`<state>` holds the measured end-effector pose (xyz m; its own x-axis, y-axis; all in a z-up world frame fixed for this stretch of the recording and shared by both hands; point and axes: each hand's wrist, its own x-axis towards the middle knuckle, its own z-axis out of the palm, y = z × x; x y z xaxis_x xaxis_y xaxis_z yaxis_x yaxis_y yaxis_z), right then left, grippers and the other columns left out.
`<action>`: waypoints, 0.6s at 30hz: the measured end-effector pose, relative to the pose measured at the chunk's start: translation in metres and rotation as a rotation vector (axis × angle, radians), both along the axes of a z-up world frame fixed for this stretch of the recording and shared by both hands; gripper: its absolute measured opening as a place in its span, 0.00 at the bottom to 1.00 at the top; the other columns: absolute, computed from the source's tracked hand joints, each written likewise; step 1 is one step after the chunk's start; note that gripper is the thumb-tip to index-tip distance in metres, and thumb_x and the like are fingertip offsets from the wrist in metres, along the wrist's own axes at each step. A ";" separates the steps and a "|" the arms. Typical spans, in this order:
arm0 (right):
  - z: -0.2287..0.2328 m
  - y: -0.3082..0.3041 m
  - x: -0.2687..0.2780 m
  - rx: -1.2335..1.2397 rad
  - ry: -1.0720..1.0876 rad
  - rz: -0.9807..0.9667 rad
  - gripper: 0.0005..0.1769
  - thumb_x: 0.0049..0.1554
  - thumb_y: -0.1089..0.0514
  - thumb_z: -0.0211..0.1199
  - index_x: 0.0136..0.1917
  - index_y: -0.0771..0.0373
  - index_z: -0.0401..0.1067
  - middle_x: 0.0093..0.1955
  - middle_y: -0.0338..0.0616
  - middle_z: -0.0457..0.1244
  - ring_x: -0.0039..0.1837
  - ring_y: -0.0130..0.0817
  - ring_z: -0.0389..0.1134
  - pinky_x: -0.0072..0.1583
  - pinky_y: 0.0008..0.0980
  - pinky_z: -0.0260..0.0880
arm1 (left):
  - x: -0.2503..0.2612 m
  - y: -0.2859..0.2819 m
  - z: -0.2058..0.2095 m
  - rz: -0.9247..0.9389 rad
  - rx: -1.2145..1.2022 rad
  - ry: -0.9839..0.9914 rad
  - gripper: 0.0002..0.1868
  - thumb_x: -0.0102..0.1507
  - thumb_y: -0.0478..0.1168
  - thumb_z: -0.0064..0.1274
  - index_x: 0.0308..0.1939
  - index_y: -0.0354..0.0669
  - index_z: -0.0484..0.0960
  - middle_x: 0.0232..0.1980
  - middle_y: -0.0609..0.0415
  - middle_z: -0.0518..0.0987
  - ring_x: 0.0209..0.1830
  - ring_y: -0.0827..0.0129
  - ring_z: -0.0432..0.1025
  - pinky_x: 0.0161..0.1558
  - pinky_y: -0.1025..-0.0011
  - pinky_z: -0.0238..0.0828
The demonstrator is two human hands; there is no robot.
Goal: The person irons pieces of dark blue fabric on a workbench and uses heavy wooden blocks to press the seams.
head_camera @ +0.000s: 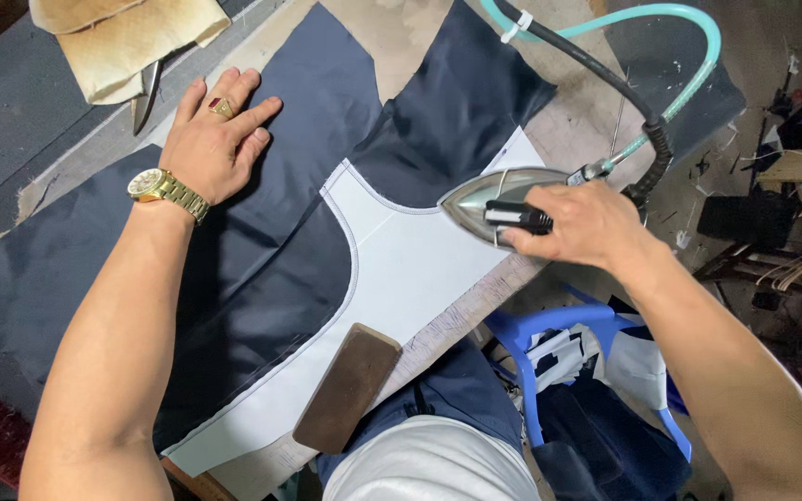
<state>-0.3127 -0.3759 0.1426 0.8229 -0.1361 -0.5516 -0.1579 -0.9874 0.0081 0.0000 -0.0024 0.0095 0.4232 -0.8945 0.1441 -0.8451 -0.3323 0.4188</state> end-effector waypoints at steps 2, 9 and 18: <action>0.004 0.019 0.000 0.201 -0.016 0.186 0.32 0.60 0.26 0.38 0.40 0.53 0.65 0.30 0.30 0.57 0.28 0.27 0.59 0.23 0.24 0.55 | -0.001 0.001 -0.001 0.008 0.004 0.011 0.21 0.74 0.42 0.43 0.71 0.47 0.77 0.80 0.44 0.65 0.78 0.41 0.60 0.74 0.44 0.43; -0.008 0.148 -0.018 0.251 -0.238 0.120 0.31 0.63 0.28 0.50 0.41 0.58 0.66 0.29 0.36 0.60 0.26 0.41 0.66 0.25 0.45 0.70 | 0.000 -0.001 0.003 -0.005 -0.027 -0.013 0.21 0.73 0.41 0.45 0.70 0.46 0.78 0.79 0.42 0.67 0.77 0.39 0.62 0.73 0.42 0.45; -0.012 0.191 0.053 -0.037 -0.655 -0.117 0.30 0.62 0.29 0.61 0.39 0.57 0.64 0.25 0.39 0.58 0.24 0.47 0.66 0.24 0.43 0.62 | 0.001 0.000 -0.003 -0.021 0.022 -0.007 0.22 0.74 0.42 0.43 0.72 0.47 0.76 0.79 0.41 0.66 0.79 0.40 0.59 0.74 0.41 0.44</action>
<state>-0.2601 -0.1844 0.1303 0.9649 -0.2546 0.0637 -0.2483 -0.9643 -0.0924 0.0015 -0.0024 0.0061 0.4033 -0.9061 0.1274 -0.8547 -0.3233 0.4061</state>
